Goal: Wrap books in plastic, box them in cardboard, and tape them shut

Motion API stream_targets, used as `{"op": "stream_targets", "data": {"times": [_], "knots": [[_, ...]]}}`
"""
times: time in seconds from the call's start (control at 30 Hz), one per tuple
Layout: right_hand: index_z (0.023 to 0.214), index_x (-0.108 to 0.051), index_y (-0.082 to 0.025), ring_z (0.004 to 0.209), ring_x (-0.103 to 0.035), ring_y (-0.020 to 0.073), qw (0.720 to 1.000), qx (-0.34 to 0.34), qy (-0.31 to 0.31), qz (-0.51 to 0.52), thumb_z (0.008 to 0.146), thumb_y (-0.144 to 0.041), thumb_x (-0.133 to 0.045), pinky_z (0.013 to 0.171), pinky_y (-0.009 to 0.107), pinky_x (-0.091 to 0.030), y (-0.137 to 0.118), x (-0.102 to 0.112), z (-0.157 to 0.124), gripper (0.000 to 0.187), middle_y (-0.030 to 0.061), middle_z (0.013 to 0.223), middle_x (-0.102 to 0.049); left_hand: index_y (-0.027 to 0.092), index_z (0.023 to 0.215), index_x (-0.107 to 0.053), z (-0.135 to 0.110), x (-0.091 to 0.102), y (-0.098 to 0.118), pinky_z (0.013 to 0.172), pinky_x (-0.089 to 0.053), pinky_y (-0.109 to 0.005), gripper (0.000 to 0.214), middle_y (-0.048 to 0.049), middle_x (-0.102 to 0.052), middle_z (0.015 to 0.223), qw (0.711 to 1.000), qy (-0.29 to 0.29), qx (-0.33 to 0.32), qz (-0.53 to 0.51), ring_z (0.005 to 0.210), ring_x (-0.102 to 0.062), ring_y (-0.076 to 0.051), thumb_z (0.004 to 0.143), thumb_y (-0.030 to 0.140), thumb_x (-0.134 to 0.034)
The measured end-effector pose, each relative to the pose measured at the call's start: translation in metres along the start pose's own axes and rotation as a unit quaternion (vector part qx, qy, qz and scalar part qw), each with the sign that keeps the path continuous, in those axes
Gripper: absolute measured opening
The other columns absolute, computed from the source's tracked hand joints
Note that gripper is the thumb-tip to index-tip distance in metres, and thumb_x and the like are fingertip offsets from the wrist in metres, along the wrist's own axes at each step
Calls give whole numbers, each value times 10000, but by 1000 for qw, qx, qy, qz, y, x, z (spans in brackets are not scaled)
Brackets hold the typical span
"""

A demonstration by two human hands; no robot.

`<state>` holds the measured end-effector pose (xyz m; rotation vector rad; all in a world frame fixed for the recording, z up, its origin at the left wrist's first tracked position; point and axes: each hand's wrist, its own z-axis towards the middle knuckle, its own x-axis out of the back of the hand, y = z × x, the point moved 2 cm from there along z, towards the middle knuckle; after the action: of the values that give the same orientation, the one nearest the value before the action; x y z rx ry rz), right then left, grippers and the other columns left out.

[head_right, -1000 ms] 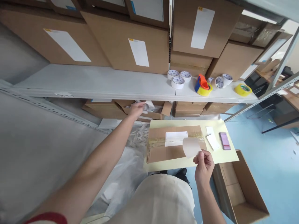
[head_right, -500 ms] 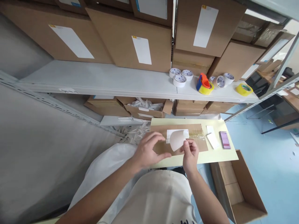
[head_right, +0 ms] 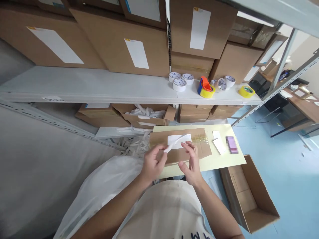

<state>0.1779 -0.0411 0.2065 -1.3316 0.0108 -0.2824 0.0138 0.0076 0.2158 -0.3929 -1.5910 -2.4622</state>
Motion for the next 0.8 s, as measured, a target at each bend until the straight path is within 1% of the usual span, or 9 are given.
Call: {"op": "stream_targets", "data": {"times": [0.1, 0.13, 0.2, 0.3, 0.4, 0.5, 0.6, 0.7, 0.8], "knots": [[1193, -638, -292, 1382, -344, 328, 995, -2, 71, -69, 800, -619, -630, 1070, 526, -363, 6, 24, 2, 512, 107, 1413, -420, 188, 825, -631, 2, -4, -6, 697, -507, -290, 182, -28, -689, 744, 972, -15, 176, -156, 746, -656, -188, 772, 336, -538], [1169, -650, -288, 1379, -359, 326, 995, -7, 71, -63, 805, -600, -639, 1068, 524, -370, 8, 30, 5, 480, 109, 1419, -428, 186, 823, -635, 3, -6, -7, 700, -506, -289, 203, -27, -688, 745, 958, -25, 210, -192, 744, -651, -188, 751, 360, -558], [1114, -675, -274, 1298, -470, 309, 998, -17, 48, -33, 812, -557, -659, 1029, 499, -420, 10, 40, 11, 414, 114, 1347, -527, 185, 816, -642, 2, -11, -8, 715, -501, -288, 229, -24, -687, 758, 939, -41, 247, -235, 740, -637, -181, 719, 388, -600], [961, -713, -250, 1021, -643, 255, 998, -34, 47, -8, 822, -467, -688, 910, 444, -506, 14, 51, 17, 259, 90, 1035, -699, 190, 750, -625, -6, -17, -13, 691, -482, -268, 252, -11, -657, 719, 933, -28, 269, -237, 701, -604, -159, 727, 441, -625], [847, -726, -243, 845, -670, 221, 998, -37, 55, -18, 831, -396, -693, 782, 388, -541, 20, 60, 13, 157, 60, 852, -725, 190, 703, -613, -20, -22, -18, 644, -460, -248, 305, -1, -624, 666, 939, -5, 293, -182, 656, -573, -144, 754, 491, -623], [844, -736, -245, 806, -664, 211, 999, -26, 29, -34, 839, -367, -682, 731, 365, -539, 27, 64, 5, 134, 57, 810, -724, 186, 682, -627, -33, -23, -19, 638, -461, -246, 323, -15, -630, 681, 948, 16, 295, -115, 688, -587, -155, 751, 501, -627], [870, -738, -236, 803, -653, 204, 997, -55, -2, -46, 841, -378, -668, 737, 361, -536, 34, 67, 9, 161, 66, 846, -729, 188, 680, -632, -36, -22, -17, 603, -460, -243, 318, -12, -631, 662, 952, 25, 298, -66, 643, -586, -149, 761, 494, -609], [960, -735, -226, 740, -621, 176, 992, -112, -44, -45, 820, -405, -671, 702, 338, -528, 43, 65, 28, 236, 52, 841, -710, 191, 737, -649, -26, -19, -16, 559, -456, -244, 307, 9, -617, 591, 948, 19, 316, -44, 555, -571, -139, 776, 488, -587], [1081, -712, -219, 667, -583, 153, 980, -160, -114, -41, 794, -430, -675, 637, 311, -503, 50, 61, 54, 358, 16, 775, -660, 189, 743, -647, -8, -18, -21, 519, -436, -240, 286, 29, -577, 538, 948, 25, 317, -13, 490, -532, -125, 782, 464, -578]]}}
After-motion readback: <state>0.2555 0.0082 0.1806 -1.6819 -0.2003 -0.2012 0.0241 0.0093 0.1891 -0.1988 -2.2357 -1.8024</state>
